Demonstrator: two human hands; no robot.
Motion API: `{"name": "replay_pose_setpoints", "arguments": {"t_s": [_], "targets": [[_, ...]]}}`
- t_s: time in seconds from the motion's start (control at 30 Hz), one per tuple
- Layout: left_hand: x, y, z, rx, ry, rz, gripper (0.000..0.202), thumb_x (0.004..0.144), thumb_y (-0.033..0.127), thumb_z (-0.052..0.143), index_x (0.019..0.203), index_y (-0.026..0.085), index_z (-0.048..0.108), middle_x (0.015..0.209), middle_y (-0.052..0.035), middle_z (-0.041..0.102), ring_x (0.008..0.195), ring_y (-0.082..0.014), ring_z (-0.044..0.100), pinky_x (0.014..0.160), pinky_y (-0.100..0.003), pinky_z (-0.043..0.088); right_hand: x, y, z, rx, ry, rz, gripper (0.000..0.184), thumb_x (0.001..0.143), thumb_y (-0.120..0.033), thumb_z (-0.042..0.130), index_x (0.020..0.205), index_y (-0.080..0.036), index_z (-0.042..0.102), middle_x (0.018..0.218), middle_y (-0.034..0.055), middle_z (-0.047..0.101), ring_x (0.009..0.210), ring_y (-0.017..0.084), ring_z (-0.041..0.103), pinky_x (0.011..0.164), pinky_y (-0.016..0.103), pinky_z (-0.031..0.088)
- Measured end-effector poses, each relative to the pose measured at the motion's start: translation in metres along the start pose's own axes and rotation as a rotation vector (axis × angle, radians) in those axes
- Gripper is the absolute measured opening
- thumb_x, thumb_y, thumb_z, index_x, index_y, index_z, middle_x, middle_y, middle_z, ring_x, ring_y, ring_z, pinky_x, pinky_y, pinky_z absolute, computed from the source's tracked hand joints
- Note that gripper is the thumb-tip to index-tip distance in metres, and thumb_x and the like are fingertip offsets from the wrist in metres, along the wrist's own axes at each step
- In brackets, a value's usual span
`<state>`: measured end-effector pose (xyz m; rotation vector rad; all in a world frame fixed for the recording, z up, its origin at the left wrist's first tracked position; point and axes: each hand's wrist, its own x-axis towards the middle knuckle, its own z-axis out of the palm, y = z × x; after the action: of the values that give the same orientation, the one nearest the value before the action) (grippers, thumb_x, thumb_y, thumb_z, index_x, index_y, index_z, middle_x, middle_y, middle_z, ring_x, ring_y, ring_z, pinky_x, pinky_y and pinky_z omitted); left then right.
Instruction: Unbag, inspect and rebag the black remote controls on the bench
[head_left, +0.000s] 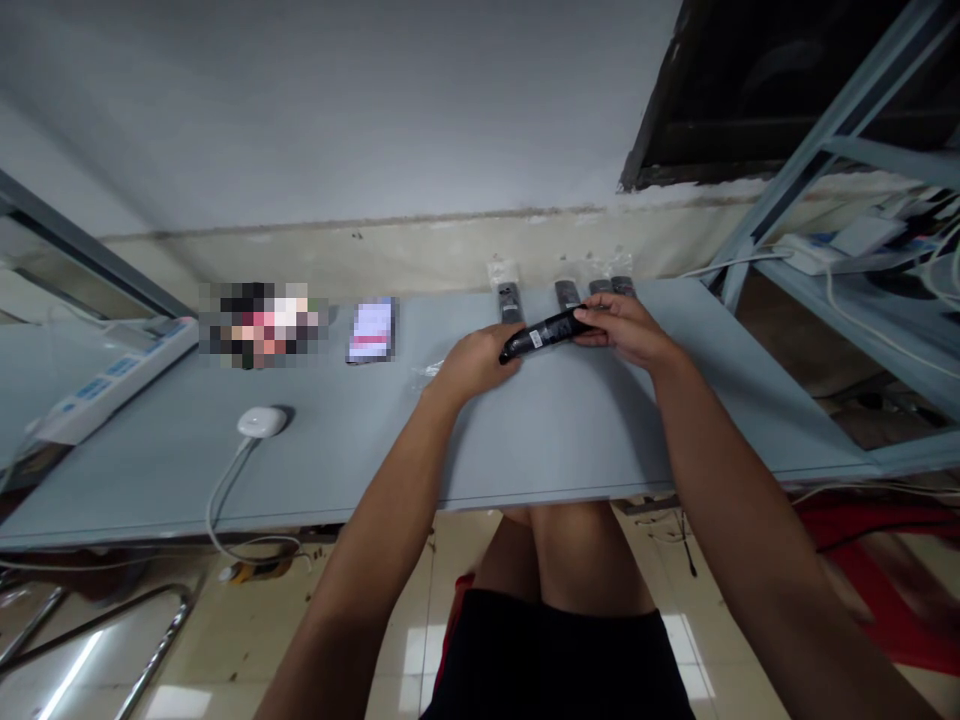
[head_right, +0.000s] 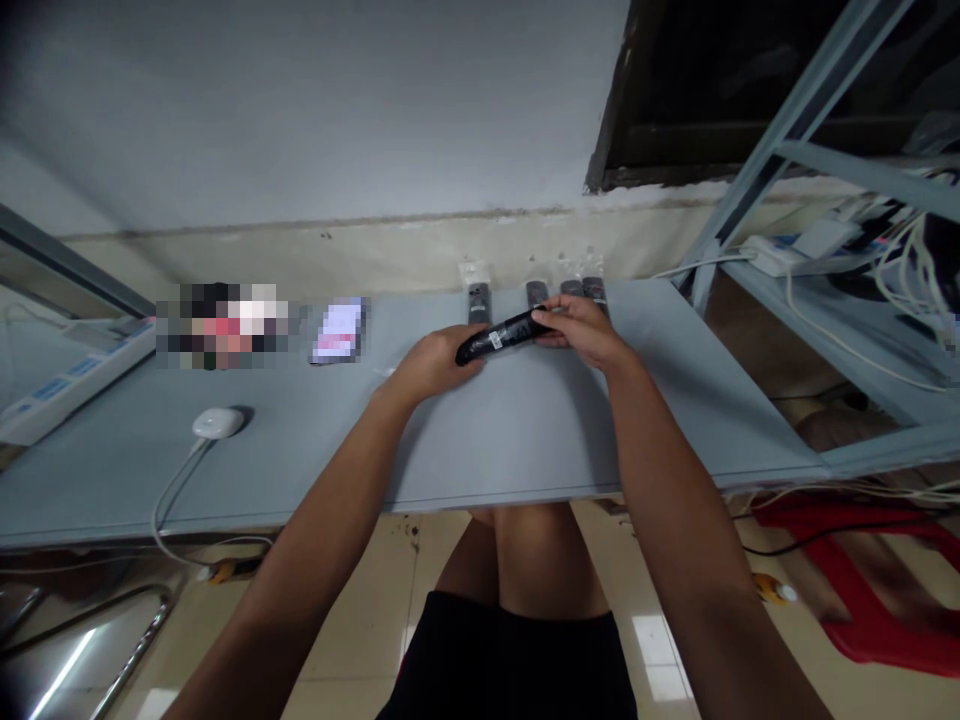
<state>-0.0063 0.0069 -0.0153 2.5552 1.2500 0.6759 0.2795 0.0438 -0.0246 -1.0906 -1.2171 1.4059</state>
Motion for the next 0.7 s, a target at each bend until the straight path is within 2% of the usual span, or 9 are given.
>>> {"name": "replay_pose_setpoints", "arguments": {"t_s": [0.1, 0.23, 0.3, 0.4, 0.47, 0.57, 0.7], "targets": [[-0.001, -0.004, -0.004, 0.014, 0.001, -0.041, 0.062, 0.089, 0.020, 0.066, 0.150, 0.024, 0.060, 0.147, -0.0110, 0.068, 0.128, -0.0306, 0.069, 0.107, -0.045, 0.057, 0.006, 0.000, 0.003, 0.029, 0.184, -0.203, 0.032, 0.084, -0.038, 0.089, 0.096, -0.024, 0.063, 0.084, -0.0009, 0.072, 0.081, 0.017, 0.076, 0.071, 0.032, 0.071], [-0.002, -0.010, -0.005, 0.009, -0.014, -0.050, 0.058, 0.090, 0.019, 0.065, 0.148, 0.024, 0.062, 0.141, -0.0106, 0.072, 0.124, -0.0288, 0.072, 0.106, -0.043, 0.057, 0.011, -0.004, 0.004, 0.024, 0.478, -0.461, 0.039, 0.090, -0.059, 0.075, 0.097, -0.024, 0.059, 0.086, -0.0007, 0.066, 0.088, 0.019, 0.075, 0.067, 0.029, 0.068], [-0.002, -0.009, -0.003, 0.007, -0.012, -0.051, 0.058, 0.090, 0.026, 0.071, 0.147, 0.025, 0.062, 0.141, -0.0107, 0.072, 0.123, -0.0292, 0.072, 0.106, -0.042, 0.057, 0.010, -0.007, 0.006, 0.004, 0.509, -0.521, 0.042, 0.092, -0.064, 0.069, 0.100, -0.024, 0.059, 0.088, 0.0006, 0.065, 0.093, 0.021, 0.075, 0.066, 0.028, 0.067], [-0.001, 0.001, 0.004, 0.027, 0.011, -0.028, 0.071, 0.085, 0.042, 0.082, 0.150, 0.024, 0.059, 0.147, -0.0126, 0.067, 0.129, -0.0322, 0.068, 0.110, -0.045, 0.055, 0.007, -0.007, 0.018, -0.035, 0.432, -0.528, 0.045, 0.092, -0.069, 0.066, 0.102, -0.026, 0.057, 0.091, 0.0009, 0.065, 0.097, 0.022, 0.076, 0.065, 0.028, 0.067], [0.002, 0.009, 0.008, 0.050, 0.015, -0.014, 0.076, 0.084, 0.043, 0.083, 0.153, 0.023, 0.056, 0.149, -0.0139, 0.066, 0.131, -0.0337, 0.067, 0.111, -0.047, 0.055, 0.006, -0.005, 0.028, -0.020, 0.416, -0.502, 0.046, 0.092, -0.071, 0.064, 0.102, -0.028, 0.055, 0.091, 0.0009, 0.066, 0.096, 0.022, 0.077, 0.062, 0.027, 0.066], [0.004, 0.015, 0.008, 0.083, -0.001, -0.052, 0.070, 0.089, 0.030, 0.076, 0.155, 0.022, 0.053, 0.146, -0.0138, 0.068, 0.125, -0.0333, 0.070, 0.105, -0.046, 0.057, 0.007, -0.002, 0.038, 0.080, 0.438, -0.436, 0.047, 0.093, -0.072, 0.064, 0.102, -0.028, 0.050, 0.093, 0.0028, 0.072, 0.094, 0.022, 0.079, 0.056, 0.024, 0.064], [0.001, 0.009, 0.000, 0.105, -0.014, -0.069, 0.069, 0.089, 0.012, 0.063, 0.155, 0.029, 0.053, 0.147, -0.0085, 0.068, 0.120, -0.0298, 0.073, 0.099, -0.042, 0.060, 0.009, -0.008, 0.033, 0.208, 0.494, -0.335, 0.047, 0.097, -0.070, 0.061, 0.110, -0.027, 0.049, 0.100, 0.0064, 0.077, 0.094, 0.024, 0.081, 0.056, 0.025, 0.065]]}}
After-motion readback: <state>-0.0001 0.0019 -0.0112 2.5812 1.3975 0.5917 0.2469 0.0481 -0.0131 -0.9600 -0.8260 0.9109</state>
